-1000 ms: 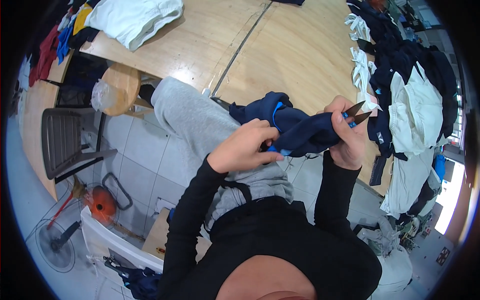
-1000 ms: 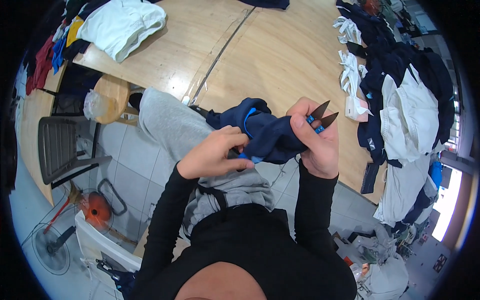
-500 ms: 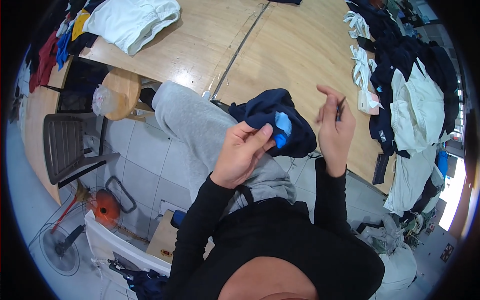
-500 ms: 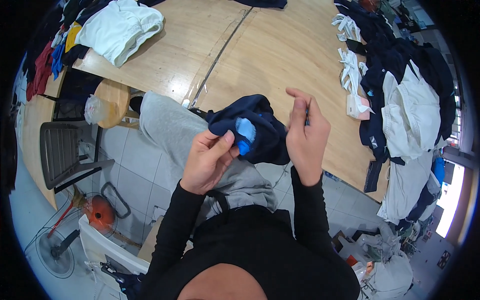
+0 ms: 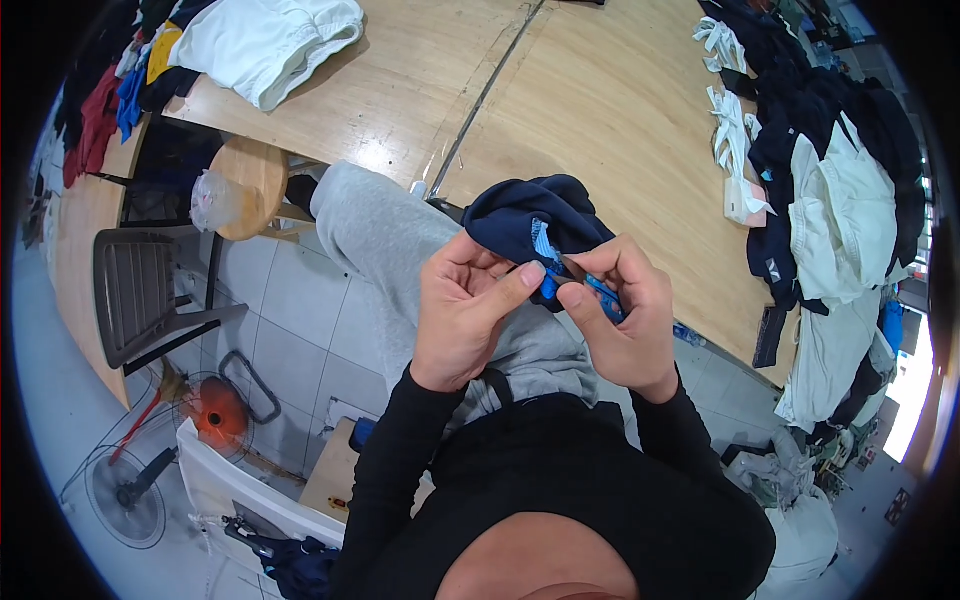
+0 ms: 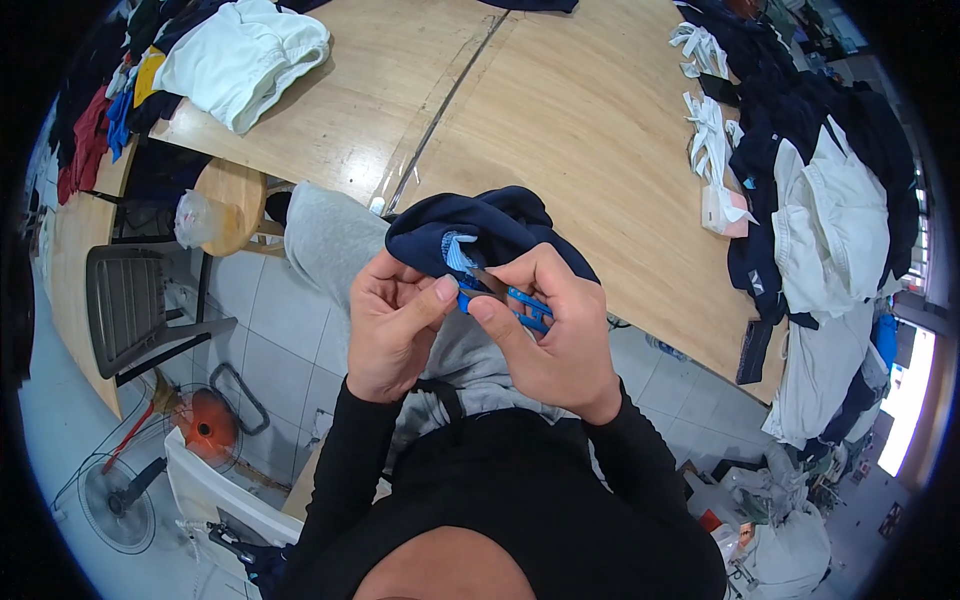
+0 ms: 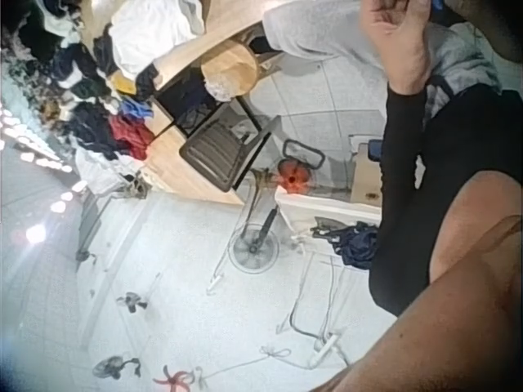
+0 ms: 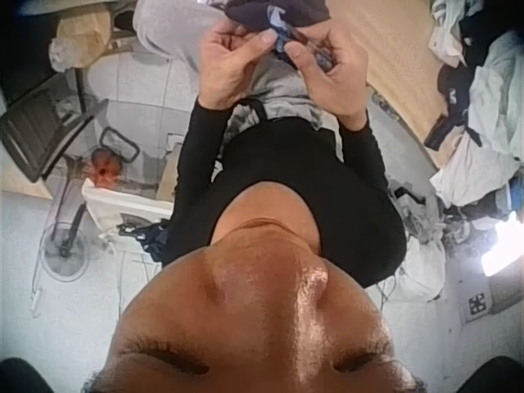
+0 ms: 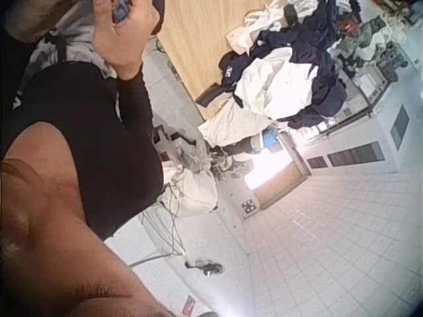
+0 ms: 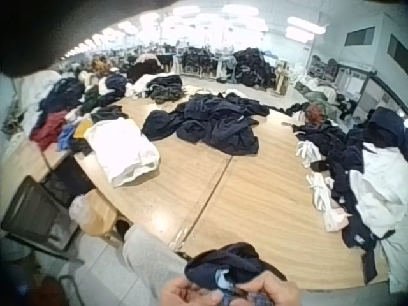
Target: The recorder uses thread snips to trim loose threads and inspect dark-colored sports shorts on a factory workbench.
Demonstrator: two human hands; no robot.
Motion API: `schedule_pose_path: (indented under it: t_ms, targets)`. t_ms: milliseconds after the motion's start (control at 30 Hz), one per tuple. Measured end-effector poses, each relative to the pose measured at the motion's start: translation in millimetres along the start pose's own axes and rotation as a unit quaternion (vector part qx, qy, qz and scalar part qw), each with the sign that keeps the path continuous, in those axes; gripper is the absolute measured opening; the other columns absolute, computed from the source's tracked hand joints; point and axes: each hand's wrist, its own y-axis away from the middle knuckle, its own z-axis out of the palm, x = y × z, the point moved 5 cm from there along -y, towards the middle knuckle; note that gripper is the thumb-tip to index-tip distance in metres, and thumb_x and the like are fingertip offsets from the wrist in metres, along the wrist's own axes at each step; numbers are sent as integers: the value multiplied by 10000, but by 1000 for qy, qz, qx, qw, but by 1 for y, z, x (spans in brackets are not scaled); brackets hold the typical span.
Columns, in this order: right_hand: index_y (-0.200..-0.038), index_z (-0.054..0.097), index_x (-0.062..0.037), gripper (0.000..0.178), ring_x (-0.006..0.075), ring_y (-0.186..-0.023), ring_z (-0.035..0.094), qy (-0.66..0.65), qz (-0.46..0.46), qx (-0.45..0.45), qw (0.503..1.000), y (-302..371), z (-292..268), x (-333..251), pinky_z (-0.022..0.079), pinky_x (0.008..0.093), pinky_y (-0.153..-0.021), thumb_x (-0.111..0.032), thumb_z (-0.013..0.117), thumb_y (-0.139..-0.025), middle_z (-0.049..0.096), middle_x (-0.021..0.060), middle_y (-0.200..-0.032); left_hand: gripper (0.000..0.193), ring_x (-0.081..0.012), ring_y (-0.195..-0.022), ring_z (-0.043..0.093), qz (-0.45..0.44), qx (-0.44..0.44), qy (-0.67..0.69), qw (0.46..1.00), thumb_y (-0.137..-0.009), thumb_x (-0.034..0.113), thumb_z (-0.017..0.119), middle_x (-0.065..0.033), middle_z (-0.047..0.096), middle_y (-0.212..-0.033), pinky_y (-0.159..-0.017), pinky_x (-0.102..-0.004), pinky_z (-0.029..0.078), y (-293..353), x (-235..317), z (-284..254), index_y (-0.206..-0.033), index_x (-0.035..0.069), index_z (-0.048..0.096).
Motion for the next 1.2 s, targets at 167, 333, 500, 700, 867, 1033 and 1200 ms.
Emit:
schedule_pose_path:
  t_ms: [167,333,500,700,867,1033,1200]
  targets:
    - [-1009,690,-5,270,66,-677,545,12,-6,-1,1000,-3,1,2,432,235,-614,-214,853,-961,670,21,-780,421,-174,-1195,692,12,1,-25,1000,-961,-89,747,-138,731,-1295,-1057,-328,550,4,-1,1,-1370,-75,647]
    - [-987,700,-6,260,67,-657,542,20,-9,-2,1000,-3,0,0,425,233,-600,-213,855,-958,666,24,-759,420,-176,-1195,693,14,5,-31,999,-957,-94,750,-143,733,-1298,-1059,-326,551,4,-1,-1,-1364,-77,650]
    - [-987,699,-5,249,52,-651,536,8,3,-5,1000,-2,0,6,416,228,-596,-200,851,-961,662,16,-741,405,-173,-1180,699,9,10,-27,1000,-951,-103,753,-148,740,-1287,-1044,-323,559,3,0,-1,-1345,-73,660]
    - [-954,677,-5,172,19,-700,549,-54,32,-15,998,-4,2,11,417,201,-618,-117,803,-992,683,-9,-779,420,-155,-1088,727,9,19,-46,999,-953,-59,773,-138,755,-1244,-953,-295,578,4,-2,-3,-1353,-39,646]
    - [-970,674,1,138,10,-716,550,-97,61,-25,993,-3,1,19,426,193,-640,-89,773,-1006,690,-2,-819,414,-151,-1077,730,3,18,-52,998,-953,-60,771,-137,759,-1231,-945,-293,581,3,-3,-3,-1347,-38,647]
    - [-1145,686,14,214,2,-672,495,-208,143,36,967,-13,-26,32,421,178,-667,-93,788,-991,738,54,-1022,414,-152,-1178,690,-16,9,-22,1000,-971,-76,743,-120,730,-1295,-1050,-320,544,3,-3,0,-1371,-74,639]
    - [-1169,719,9,254,45,-740,564,-29,41,18,999,-33,-21,14,440,217,-693,-95,816,-959,740,41,-1108,352,-56,-989,618,-67,-77,-183,978,-1026,-32,672,-4,657,-1113,-874,-227,494,-31,-5,2,-1375,2,644]
